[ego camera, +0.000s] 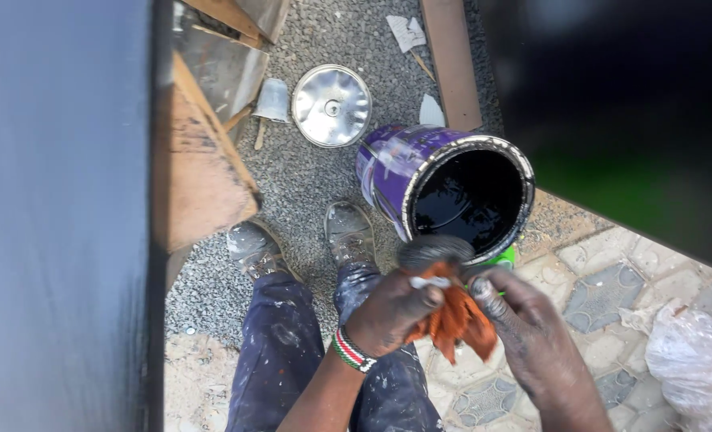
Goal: Applying black paint to wooden furniture panels using a sponge and smoothing the finish
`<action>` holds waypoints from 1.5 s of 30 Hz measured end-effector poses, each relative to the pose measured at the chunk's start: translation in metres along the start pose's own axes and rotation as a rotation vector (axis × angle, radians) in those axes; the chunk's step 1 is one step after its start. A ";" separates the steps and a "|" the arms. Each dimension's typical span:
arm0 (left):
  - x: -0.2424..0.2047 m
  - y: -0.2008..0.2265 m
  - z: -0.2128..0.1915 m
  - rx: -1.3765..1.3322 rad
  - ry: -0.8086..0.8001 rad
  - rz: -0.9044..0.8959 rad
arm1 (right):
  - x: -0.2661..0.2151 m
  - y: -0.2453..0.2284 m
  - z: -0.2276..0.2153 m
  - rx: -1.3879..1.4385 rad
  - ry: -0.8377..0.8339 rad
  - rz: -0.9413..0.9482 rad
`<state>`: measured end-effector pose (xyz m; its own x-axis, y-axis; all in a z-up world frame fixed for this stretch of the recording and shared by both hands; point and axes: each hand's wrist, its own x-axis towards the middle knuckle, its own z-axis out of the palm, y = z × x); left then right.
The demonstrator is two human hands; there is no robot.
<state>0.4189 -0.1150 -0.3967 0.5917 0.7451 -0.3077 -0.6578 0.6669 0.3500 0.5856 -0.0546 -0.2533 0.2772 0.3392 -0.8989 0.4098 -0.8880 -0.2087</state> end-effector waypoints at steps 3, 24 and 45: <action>-0.007 -0.020 -0.004 0.027 -0.201 -0.325 | -0.005 -0.006 -0.007 0.156 -0.073 0.081; 0.012 -0.008 -0.043 0.585 0.797 -0.543 | 0.182 0.005 0.027 -0.396 0.446 -0.419; 0.016 -0.020 -0.055 0.300 0.894 0.018 | 0.224 0.008 0.032 -0.437 0.404 -0.161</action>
<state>0.4160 -0.1159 -0.4570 -0.0761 0.5656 -0.8212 -0.4419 0.7192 0.5363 0.6234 0.0046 -0.4687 0.4540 0.6255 -0.6346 0.7688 -0.6350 -0.0759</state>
